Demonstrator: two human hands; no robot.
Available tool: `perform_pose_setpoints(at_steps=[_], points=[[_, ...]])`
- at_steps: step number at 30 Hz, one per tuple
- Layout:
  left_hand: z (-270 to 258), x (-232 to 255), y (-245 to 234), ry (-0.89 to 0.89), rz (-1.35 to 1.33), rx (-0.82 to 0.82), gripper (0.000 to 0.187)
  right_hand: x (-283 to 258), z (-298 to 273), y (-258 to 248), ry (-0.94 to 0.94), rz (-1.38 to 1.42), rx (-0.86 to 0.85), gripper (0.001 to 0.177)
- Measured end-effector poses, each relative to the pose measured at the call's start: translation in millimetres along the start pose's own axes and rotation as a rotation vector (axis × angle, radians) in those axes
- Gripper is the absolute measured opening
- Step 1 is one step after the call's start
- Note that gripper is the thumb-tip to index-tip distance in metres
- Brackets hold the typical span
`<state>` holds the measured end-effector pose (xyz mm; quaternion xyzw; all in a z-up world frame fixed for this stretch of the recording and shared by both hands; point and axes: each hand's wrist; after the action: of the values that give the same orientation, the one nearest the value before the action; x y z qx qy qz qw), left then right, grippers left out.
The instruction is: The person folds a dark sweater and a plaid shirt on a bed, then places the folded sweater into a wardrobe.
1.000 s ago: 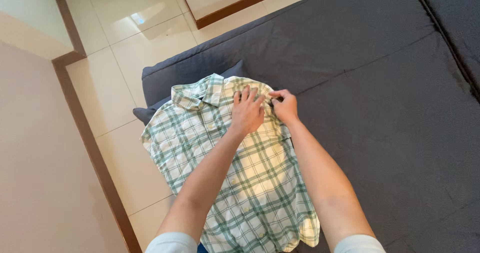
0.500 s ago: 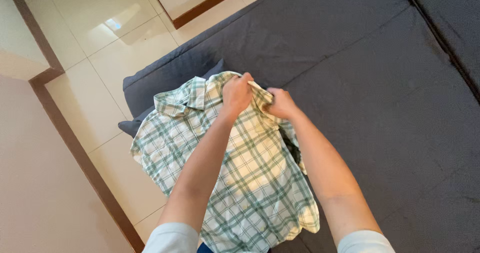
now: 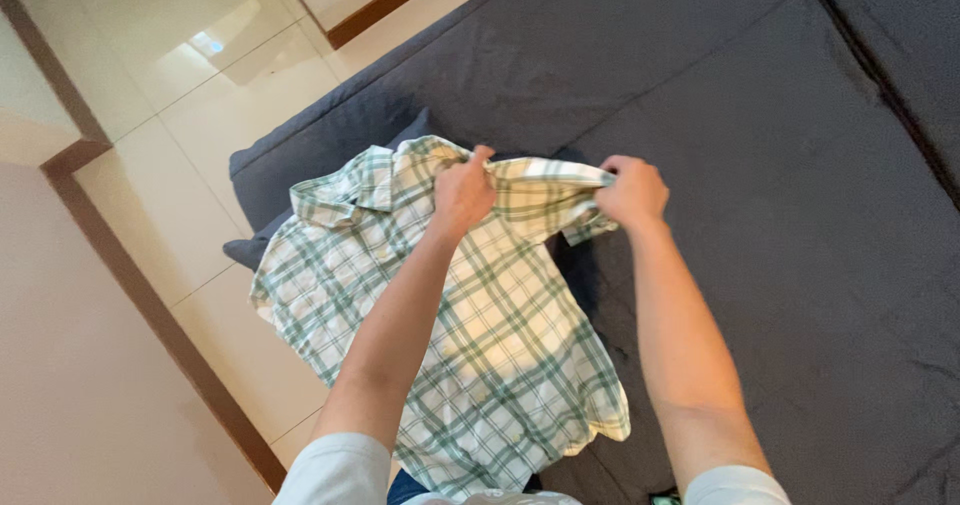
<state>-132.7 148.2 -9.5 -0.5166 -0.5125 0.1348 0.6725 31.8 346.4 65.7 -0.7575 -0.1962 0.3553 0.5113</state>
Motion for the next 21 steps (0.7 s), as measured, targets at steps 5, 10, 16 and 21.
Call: perform_pose_setpoints(at_steps=[5, 10, 16, 21], points=[[-22, 63, -4, 0.12, -0.048, -0.397, 0.062, -32, -41, 1, -0.215, 0.005, 0.125, 0.029], [-40, 72, 1, 0.151, -0.076, -0.289, 0.018, -24, -81, -9, -0.387, 0.012, 0.157, 0.026], [-79, 47, -12, -0.012, -0.224, -0.047, 0.017, 14, -134, -18, -0.16, -0.092, 0.054, 0.023], [-120, 17, 8, 0.066, -0.389, 0.072, 0.039, 12, -190, 8, -0.21, -0.047, 0.289, 0.024]])
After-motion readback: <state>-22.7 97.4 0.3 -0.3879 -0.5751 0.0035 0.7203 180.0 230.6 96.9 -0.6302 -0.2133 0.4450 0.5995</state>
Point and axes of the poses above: each hand's wrist, its own z-axis towards the middle knuckle, its own y-axis out of the palm, x = y × z, and after that the axes turned 11 degrees about -y, right-handed
